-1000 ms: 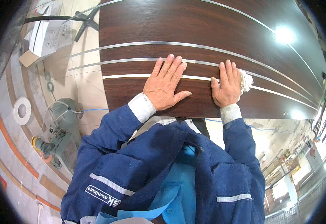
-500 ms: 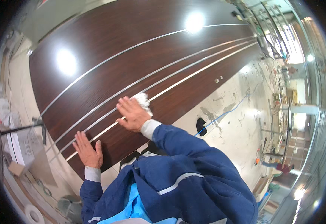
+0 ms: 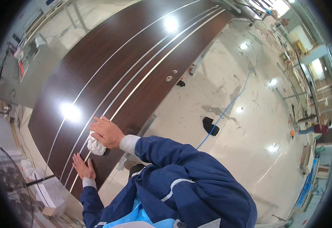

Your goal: The person applies adhesive to a large wooden panel using a caulking gun, then places thin wooden strips into the grooves. They press the strips into place, wipe away excess adhesive with a cloth, and use a hammer and block to secure the strips. Finally, they trim the ends of the strips with pliers.

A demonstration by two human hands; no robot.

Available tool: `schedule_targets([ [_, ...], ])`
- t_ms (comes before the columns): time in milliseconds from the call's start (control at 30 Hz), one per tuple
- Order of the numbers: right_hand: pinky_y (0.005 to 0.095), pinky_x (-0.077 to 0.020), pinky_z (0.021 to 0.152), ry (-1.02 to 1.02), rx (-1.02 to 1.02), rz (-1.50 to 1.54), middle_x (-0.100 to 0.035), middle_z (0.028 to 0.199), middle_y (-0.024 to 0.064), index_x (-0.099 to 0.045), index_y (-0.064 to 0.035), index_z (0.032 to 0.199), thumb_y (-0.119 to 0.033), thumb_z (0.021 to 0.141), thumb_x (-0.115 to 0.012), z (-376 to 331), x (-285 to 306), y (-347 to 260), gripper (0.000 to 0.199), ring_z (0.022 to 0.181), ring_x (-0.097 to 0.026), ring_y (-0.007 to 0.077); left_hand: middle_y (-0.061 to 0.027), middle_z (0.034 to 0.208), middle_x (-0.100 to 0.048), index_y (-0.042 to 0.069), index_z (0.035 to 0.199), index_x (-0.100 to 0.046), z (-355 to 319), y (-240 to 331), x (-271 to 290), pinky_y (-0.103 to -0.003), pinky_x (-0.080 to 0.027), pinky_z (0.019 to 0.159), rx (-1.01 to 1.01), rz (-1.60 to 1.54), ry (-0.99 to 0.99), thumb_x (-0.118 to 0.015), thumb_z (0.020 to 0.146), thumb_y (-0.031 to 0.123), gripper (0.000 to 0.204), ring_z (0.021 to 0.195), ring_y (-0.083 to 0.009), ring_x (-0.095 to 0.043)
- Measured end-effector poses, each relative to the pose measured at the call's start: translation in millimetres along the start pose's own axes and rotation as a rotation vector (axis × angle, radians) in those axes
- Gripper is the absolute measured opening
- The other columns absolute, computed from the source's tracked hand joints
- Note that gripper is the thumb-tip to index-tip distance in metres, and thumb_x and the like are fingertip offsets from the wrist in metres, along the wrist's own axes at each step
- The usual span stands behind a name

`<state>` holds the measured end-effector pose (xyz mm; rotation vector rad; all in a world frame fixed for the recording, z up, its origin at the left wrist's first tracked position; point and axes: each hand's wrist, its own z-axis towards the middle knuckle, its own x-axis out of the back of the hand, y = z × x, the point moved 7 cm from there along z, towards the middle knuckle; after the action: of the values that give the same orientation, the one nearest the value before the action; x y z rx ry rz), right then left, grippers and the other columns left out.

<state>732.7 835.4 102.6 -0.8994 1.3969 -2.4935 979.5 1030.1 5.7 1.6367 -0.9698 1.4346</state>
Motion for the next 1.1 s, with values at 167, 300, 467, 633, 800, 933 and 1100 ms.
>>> schedule_targets([
  [167, 0.0454, -0.056, 0.091, 0.069, -0.327, -0.006, -0.073, 0.108, 0.0148, -0.072, -0.0064, 0.11, -0.029, 0.105, -0.06, -114.6, 115.0, 59.1, 0.027, 0.104, -0.069, 0.0364, -0.0168, 0.176, -0.02, 0.007, 0.169, -0.022, -3.8, 11.8, 8.1, -0.055, -0.005, 0.132, 0.111, 0.258, -0.097, -0.04, 0.11, 0.047, 0.073, 0.164, -0.0325, -0.012],
  [300, 0.0526, -0.0499, 0.072, 0.212, -0.86, -0.21, -0.069, 0.089, 0.021, -0.065, -0.0075, 0.094, -0.048, 0.107, -0.053, -260.6, 201.1, 135.4, 0.045, 0.083, -0.067, 0.0419, -0.0191, 0.176, -0.021, 0.006, 0.168, -0.024, -4.4, 18.1, 9.0, -0.056, -0.006, 0.131, 0.342, 0.252, -0.049, -0.037, 0.111, 0.05, 0.073, 0.164, -0.0327, -0.013],
  [467, 0.0437, -0.0518, 0.067, 0.594, -1.173, -0.153, -0.072, 0.082, 0.0164, -0.071, -0.0036, 0.095, -0.037, 0.107, -0.055, -420.9, 275.0, 181.4, 0.039, 0.07, -0.067, 0.0301, -0.0258, 0.174, -0.019, -0.002, 0.164, -0.029, 17.6, 127.2, -19.0, -0.054, -0.011, 0.132, -0.136, -0.024, 0.192, -0.054, 0.105, 0.044, 0.079, 0.162, -0.0441, -0.014],
  [633, 0.0304, -0.0526, 0.064, 0.752, -1.282, 0.178, -0.072, 0.082, 0.0049, -0.071, -0.001, 0.095, -0.019, 0.103, -0.061, -436.3, 307.2, 204.7, 0.022, 0.071, -0.064, 0.0121, -0.0258, 0.144, -0.061, -0.002, 0.147, -0.055, 86.2, 206.8, -23.4, -0.051, -0.041, 0.118, -0.066, -0.144, 0.051, -0.047, 0.111, 0.03, 0.049, 0.137, -0.0437, -0.055],
  [800, 0.0296, -0.0521, 0.062, 0.71, -1.037, 0.944, -0.064, 0.073, 0.0039, -0.069, -0.0051, 0.093, -0.024, 0.102, -0.065, -292.0, 321.1, 230.8, 0.021, 0.064, -0.062, 0.0141, -0.0106, 0.083, -0.072, -0.001, 0.099, -0.069, 140.0, 337.7, -1.9, -0.035, -0.053, 0.063, -0.09, -1.038, -0.036, -0.046, 0.114, 0.042, 0.051, 0.071, -0.0214, -0.067],
  [933, 0.0324, -0.057, 0.068, 0.414, -1.041, 1.007, -0.062, 0.081, 0.0011, -0.065, -0.0087, 0.093, -0.039, 0.106, -0.061, -180.0, 367.1, 253.9, 0.033, 0.072, -0.063, 0.0137, -0.0041, 0.073, -0.066, 0.006, 0.083, -0.063, 162.3, 517.9, 2.0, -0.03, -0.046, 0.051, -0.222, -1.465, -0.38, -0.05, 0.113, 0.043, 0.049, 0.059, -0.0113, -0.057],
  [1100, 0.0387, -0.0606, 0.077, 0.608, -1.068, 1.154, -0.065, 0.105, -0.0013, -0.064, -0.0149, 0.113, -0.044, 0.108, -0.059, -115.4, 461.6, 283.4, 0.03, 0.096, -0.066, 0.0131, -0.0149, 0.105, -0.07, -0.001, 0.115, -0.066, 163.6, 740.0, 52.9, -0.041, -0.053, 0.083, -0.715, -1.254, -0.313, -0.051, 0.111, 0.034, 0.039, 0.093, -0.0248, -0.067],
])
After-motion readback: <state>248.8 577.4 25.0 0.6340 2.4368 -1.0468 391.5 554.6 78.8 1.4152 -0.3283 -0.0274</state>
